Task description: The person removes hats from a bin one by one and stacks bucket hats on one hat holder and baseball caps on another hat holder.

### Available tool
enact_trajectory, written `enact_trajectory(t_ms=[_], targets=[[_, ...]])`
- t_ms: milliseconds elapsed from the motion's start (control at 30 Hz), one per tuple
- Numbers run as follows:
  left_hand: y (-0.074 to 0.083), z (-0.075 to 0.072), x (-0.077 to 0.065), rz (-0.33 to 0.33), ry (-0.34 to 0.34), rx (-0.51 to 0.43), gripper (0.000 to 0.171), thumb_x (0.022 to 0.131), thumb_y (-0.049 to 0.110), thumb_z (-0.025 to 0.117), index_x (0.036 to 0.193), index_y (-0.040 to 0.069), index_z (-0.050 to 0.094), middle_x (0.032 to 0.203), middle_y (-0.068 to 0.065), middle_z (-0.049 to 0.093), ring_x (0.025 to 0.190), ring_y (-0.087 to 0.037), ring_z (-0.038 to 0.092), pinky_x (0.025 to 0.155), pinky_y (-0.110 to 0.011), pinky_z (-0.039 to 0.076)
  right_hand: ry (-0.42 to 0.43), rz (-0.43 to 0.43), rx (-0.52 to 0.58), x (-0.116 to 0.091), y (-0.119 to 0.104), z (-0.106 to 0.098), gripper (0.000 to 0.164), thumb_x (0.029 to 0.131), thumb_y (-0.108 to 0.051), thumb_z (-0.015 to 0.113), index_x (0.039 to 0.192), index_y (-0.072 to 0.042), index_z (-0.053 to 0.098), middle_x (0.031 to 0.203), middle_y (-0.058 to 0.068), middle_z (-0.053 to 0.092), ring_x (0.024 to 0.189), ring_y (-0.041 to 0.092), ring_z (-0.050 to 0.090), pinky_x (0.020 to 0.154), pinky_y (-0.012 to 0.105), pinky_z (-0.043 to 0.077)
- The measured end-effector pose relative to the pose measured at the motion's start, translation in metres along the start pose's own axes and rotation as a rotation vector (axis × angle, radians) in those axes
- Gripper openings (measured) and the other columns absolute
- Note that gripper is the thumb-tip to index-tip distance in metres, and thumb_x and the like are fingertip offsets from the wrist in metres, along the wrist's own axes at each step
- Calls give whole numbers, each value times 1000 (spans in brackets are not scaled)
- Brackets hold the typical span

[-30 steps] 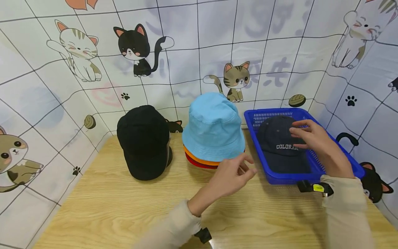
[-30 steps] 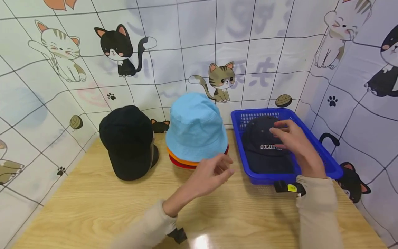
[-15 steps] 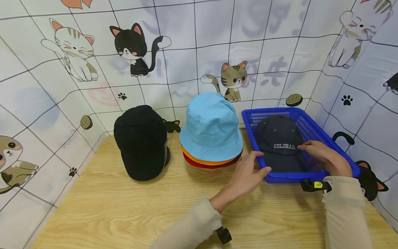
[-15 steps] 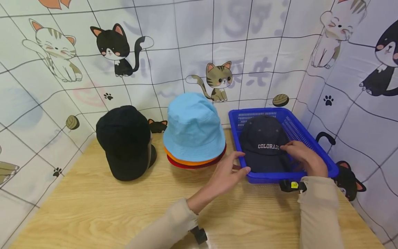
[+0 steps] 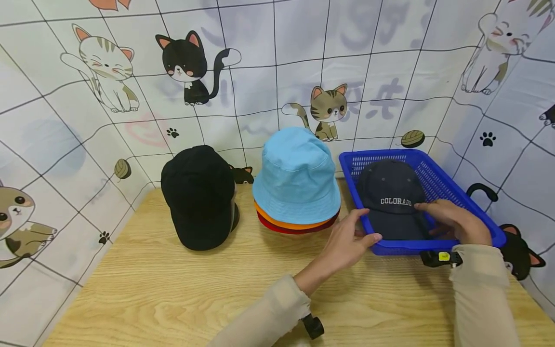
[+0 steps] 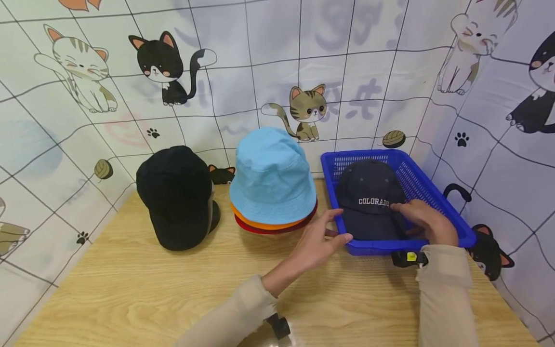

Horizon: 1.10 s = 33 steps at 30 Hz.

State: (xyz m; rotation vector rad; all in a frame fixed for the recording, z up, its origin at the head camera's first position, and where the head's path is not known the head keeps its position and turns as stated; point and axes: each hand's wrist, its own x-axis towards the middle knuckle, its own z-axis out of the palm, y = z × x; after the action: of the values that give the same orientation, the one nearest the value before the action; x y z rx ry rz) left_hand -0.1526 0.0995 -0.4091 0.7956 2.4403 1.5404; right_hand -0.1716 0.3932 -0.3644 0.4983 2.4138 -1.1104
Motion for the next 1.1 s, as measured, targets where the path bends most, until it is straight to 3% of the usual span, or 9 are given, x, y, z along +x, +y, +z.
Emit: enact_trajectory(t_ms=[100, 167, 233, 333, 500, 633, 733, 933, 1100], targets=[[0, -1, -1, -12, -5, -10, 65, 98, 40, 71, 156, 30, 42, 154, 6, 52, 108, -4, 68, 80, -18, 56, 7, -4, 53, -2, 2, -1, 97, 107, -53, 35, 153, 21, -9, 151, 49, 18, 104, 41, 67, 87, 46, 62], [0, 0, -1, -17, -12, -20, 67, 98, 40, 71, 157, 31, 40, 154, 5, 52, 109, -4, 68, 81, -18, 56, 40, -27, 84, -2, 3, -3, 93, 107, -52, 38, 155, 20, 2, 134, 41, 45, 93, 27, 68, 82, 39, 64], [0, -1, -1, -22, -17, -23, 68, 98, 40, 71, 158, 31, 39, 153, 5, 53, 108, -4, 68, 81, -19, 56, 67, -73, 110, -2, 3, -3, 84, 107, -49, 42, 152, 18, 19, 110, 22, 62, 85, 15, 66, 79, 34, 63], [0, -1, -1, -26, -19, -22, 69, 98, 39, 71, 158, 29, 40, 149, 4, 57, 106, -3, 68, 81, -19, 56, 113, -195, 216, 2, 2, 0, 60, 106, -39, 54, 134, 12, 39, 93, -2, 61, 80, 8, 66, 78, 31, 64], [1, -1, -1, -33, -12, -30, 70, 98, 39, 72, 159, 28, 40, 147, 3, 58, 104, -1, 67, 80, -18, 56, 124, -415, 519, 6, 0, 6, 19, 102, -14, 66, 106, -6, 50, 90, -8, 59, 76, 7, 71, 73, 29, 64], [1, 0, -1, -51, -6, -35, 71, 97, 40, 73, 159, 28, 40, 150, 4, 56, 105, -1, 67, 81, -19, 56, 95, -552, 802, 4, 2, 6, 17, 99, 0, 66, 90, -11, 56, 94, -4, 58, 75, 13, 72, 66, 29, 63], [2, 0, -2, -63, -7, -34, 72, 96, 40, 73, 159, 28, 39, 152, 5, 54, 106, -2, 67, 82, -20, 56, 102, -621, 925, 1, 2, 6, 19, 99, 5, 63, 88, -10, 58, 96, -1, 58, 76, 15, 72, 64, 30, 63], [2, 0, -1, -76, -8, -36, 74, 96, 42, 74, 159, 27, 39, 152, 5, 54, 108, -4, 68, 82, -21, 57, 189, -636, 950, 0, 2, 5, 9, 102, 0, 59, 97, -7, 60, 99, 0, 58, 74, 14, 72, 63, 28, 63], [-1, -2, 0, -93, -11, -35, 74, 94, 45, 74, 158, 28, 40, 149, 4, 56, 105, -4, 68, 81, -21, 56, 155, -561, 768, -2, 3, 0, 25, 106, -1, 49, 106, -14, 70, 115, -6, 48, 81, 8, 71, 67, 27, 63]])
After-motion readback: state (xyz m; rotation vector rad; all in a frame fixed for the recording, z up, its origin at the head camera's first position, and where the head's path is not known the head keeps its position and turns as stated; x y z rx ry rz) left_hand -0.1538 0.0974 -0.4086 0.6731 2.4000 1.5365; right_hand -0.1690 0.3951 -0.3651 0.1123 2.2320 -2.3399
